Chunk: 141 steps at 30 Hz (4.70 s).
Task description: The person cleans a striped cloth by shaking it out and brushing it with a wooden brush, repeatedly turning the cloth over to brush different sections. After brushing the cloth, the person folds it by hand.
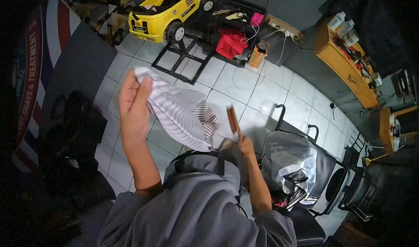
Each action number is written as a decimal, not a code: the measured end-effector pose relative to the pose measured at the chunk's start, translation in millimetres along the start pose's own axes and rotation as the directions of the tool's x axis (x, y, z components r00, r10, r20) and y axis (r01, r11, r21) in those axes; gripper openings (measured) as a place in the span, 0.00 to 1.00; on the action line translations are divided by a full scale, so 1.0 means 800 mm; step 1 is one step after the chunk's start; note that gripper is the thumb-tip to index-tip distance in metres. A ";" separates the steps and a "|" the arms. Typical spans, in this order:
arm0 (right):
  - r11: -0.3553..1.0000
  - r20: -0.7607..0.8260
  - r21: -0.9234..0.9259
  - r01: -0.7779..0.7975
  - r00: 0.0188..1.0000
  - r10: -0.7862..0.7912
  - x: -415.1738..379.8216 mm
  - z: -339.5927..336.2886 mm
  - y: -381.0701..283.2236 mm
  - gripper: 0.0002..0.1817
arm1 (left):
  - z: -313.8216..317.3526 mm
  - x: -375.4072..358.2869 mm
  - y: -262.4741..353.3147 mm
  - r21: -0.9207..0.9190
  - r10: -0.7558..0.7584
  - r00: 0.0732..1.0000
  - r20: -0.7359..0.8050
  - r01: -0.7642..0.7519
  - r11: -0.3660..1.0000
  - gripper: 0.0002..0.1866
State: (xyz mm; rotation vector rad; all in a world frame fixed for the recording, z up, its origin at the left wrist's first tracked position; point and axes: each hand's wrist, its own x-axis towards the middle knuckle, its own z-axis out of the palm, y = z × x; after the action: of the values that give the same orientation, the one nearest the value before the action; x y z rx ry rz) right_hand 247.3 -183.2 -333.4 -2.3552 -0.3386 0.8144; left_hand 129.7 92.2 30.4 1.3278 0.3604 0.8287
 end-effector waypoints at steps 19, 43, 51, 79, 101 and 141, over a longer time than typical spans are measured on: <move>0.904 0.348 -0.427 -0.007 0.922 0.171 -0.005 0.081 0.051 0.20 | 0.005 0.005 -0.008 -0.237 0.413 0.911 0.017 -0.397 0.886 0.10; 0.936 0.115 -0.044 0.350 0.932 -0.343 0.020 0.019 -0.055 0.29 | 0.004 -0.012 -0.028 -0.191 0.403 0.894 0.198 -0.368 0.910 0.12; 0.889 0.073 -0.358 -0.287 0.940 0.333 -0.029 0.082 0.150 0.31 | -0.011 -0.009 -0.034 -0.334 0.243 0.969 -0.053 -0.246 0.910 0.16; 0.876 0.370 -0.474 0.086 0.923 0.109 0.010 0.101 0.174 0.27 | -0.084 -0.017 -0.053 0.765 0.622 0.780 -0.076 -0.354 0.538 0.21; 0.888 0.377 -0.297 0.351 0.898 -0.228 0.018 0.120 0.038 0.23 | 0.015 -0.026 -0.010 -0.017 0.273 0.852 -0.447 -0.313 0.949 0.18; 0.261 0.309 0.911 -0.319 0.948 0.079 -0.035 -0.042 -0.110 0.26 | 0.039 -0.021 0.008 0.319 0.145 0.978 0.149 -0.186 0.929 0.07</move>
State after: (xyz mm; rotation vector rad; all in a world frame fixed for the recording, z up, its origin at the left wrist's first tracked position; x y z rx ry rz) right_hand 243.2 -142.3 -244.4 -1.1128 0.3620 0.9887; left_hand 136.8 58.4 40.0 1.7356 0.3009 0.8455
